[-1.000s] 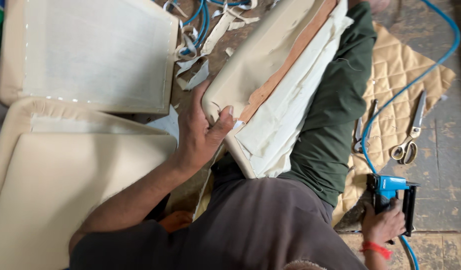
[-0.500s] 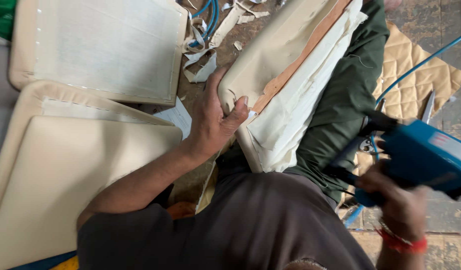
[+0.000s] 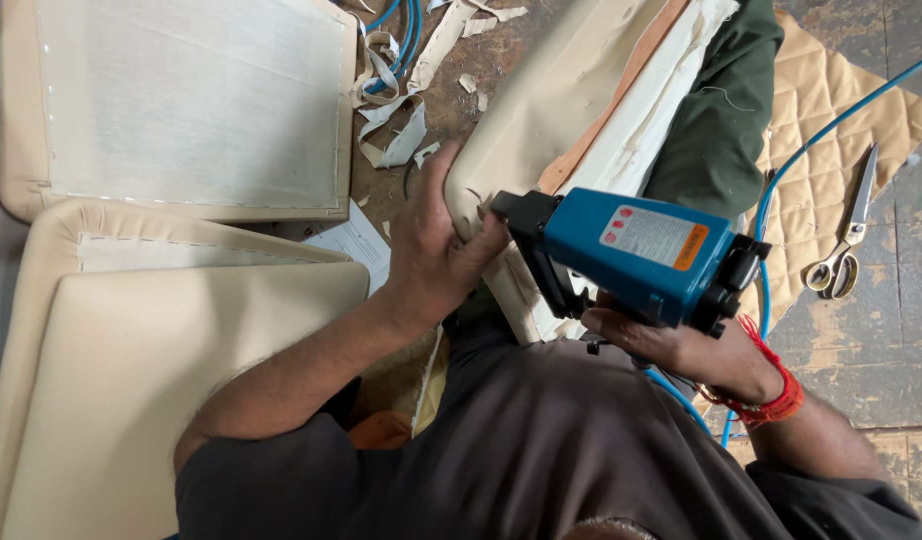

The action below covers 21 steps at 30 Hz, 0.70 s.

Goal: The person stretches and smooths beige fabric over a rectangular cushion, then uses a pneumatic staple gun to secure the fabric to the wooden frame. They trim excess fabric with scissors and continue stapling the edges.

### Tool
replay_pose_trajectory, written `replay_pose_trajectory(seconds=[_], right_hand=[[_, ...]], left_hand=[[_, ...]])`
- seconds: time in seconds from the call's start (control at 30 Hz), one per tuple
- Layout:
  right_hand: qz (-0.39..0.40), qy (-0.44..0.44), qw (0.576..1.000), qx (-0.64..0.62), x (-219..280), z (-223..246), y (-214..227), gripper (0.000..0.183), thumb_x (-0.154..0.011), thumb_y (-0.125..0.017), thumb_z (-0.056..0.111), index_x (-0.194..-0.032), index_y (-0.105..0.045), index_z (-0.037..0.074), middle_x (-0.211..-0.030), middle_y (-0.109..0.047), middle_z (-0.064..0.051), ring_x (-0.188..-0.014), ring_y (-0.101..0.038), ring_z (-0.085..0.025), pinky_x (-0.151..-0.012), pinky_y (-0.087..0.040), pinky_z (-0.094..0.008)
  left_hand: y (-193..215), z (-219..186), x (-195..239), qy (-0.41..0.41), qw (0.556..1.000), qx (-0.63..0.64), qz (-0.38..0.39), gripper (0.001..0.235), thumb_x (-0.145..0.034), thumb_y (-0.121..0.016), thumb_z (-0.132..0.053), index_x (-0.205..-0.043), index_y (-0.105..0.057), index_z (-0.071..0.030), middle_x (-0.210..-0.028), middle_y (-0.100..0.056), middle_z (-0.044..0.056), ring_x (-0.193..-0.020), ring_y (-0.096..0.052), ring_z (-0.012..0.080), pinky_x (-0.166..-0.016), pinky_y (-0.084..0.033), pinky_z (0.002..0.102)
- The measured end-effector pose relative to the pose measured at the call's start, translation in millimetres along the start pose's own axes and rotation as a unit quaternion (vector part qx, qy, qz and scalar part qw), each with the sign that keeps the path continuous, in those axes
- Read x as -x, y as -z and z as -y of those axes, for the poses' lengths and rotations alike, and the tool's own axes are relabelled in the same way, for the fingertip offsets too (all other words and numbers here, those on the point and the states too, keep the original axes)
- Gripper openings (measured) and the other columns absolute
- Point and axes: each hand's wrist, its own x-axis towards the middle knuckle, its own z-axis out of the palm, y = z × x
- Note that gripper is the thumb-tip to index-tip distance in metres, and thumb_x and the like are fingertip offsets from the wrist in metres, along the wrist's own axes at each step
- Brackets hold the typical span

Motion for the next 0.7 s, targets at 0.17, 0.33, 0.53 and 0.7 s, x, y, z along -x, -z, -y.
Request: replay_pose_trajectory(seconds=[0.17,0.33,0.53,0.7], right_hand=[[0.036,-0.018,0.999,0.023,1.5,-22.3,10.8,0.04,-0.086,-0.074,0.022,-0.114,-0.066,-0.006,-0.11,-0.07,-0.019,-0.103,-0.067,-0.026,-0.086,-0.055,-0.039],[0.041,-0.03,0.998,0.031,1.9,-30.7,7.1,0.044,-0.088,-0.072,0.018,-0.123,-0.065,-0.008,-0.121,-0.071,-0.021,-0.114,-0.07,-0.028,-0.093,-0.055,-0.041],[0.066,-0.001,0.998,-0.001,-4.1,-28.8,18.0,0.05,-0.086,-0.068,0.015,-0.131,-0.066,-0.008,-0.129,-0.077,-0.018,-0.122,-0.074,-0.024,-0.098,-0.055,-0.039],[-0.11,0.042,0.985,0.129,24.6,-27.3,28.4,0.036,-0.083,-0.084,0.012,-0.111,-0.069,-0.005,-0.1,-0.071,-0.019,-0.091,-0.068,-0.027,-0.074,-0.057,-0.037]], left_hand=[[2.1,1.1,2.2,0.01,0.999,0.026,0.016,0.067,-0.11,-0.059,-0.039,-0.157,-0.033,0.0,-0.121,-0.071,0.015,-0.094,-0.078,0.0216,-0.087,-0.065,0.035],[1.9,0.4,3.5,0.02,0.999,0.028,0.023,0.067,-0.111,-0.057,-0.042,-0.156,-0.032,0.0,-0.123,-0.071,0.017,-0.098,-0.079,0.0216,-0.086,-0.065,0.034],[-2.1,6.1,4.8,0.005,1.0,0.017,0.015,0.066,-0.111,-0.057,-0.039,-0.156,-0.03,0.001,-0.125,-0.069,0.019,-0.102,-0.078,0.0231,-0.09,-0.066,0.034],[0.0,13.7,0.9,0.018,1.0,-0.016,0.0,0.06,-0.11,-0.061,-0.033,-0.15,-0.035,0.003,-0.113,-0.072,0.016,-0.097,-0.078,0.0244,-0.086,-0.063,0.037]])
